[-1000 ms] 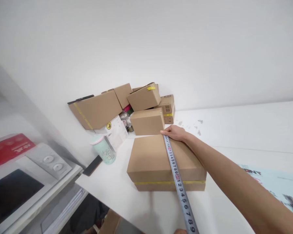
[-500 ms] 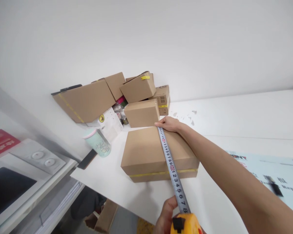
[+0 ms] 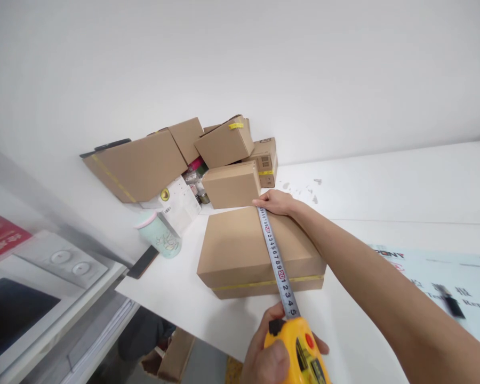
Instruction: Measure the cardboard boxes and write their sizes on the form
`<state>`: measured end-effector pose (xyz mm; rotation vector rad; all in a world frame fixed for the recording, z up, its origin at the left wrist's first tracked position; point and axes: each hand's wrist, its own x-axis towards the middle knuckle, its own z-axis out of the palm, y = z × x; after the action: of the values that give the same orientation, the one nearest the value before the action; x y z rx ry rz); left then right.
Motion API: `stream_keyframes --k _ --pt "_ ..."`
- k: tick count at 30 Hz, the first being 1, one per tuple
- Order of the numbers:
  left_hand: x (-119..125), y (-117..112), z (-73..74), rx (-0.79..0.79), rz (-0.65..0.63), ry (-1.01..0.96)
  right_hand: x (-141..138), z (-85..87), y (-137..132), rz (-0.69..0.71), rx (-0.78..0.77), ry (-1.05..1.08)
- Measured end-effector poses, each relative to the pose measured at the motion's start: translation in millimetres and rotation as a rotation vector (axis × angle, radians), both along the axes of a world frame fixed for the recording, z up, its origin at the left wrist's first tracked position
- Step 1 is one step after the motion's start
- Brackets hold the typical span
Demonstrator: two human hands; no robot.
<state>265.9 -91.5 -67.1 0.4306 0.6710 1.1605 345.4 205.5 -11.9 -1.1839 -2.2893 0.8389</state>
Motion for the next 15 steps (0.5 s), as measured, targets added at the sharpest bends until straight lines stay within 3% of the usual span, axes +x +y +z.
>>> stream_keyframes --k 5,8,10,12,14,15 --pt "-6.7 5.3 14.9 0.01 0.004 -0.029 1.2 0.5 -4.3 -0.041 -0.005 0.119" --pt "-30.4 -3.6 14.6 0.076 0.096 0.039 16.0 3.9 -15.3 -0.158 0.017 0.323" --pt "-59.3 -11.7 12.4 0.134 0.311 0.143 35.1 2.3 -29.4 -0.305 0.027 0.546" --pt "-93.8 -18.2 9.4 0.207 0.612 0.281 59.0 -7.1 -49.6 -0.485 -0.001 0.719" --pt "-125.8 -20.8 3.7 0.255 0.856 0.425 82.4 -25.6 -74.7 -0.645 -0.067 0.745" --pt "-138.3 -20.5 -1.1 0.269 0.92 0.476 92.2 -37.5 -88.3 -0.69 -0.108 0.722"
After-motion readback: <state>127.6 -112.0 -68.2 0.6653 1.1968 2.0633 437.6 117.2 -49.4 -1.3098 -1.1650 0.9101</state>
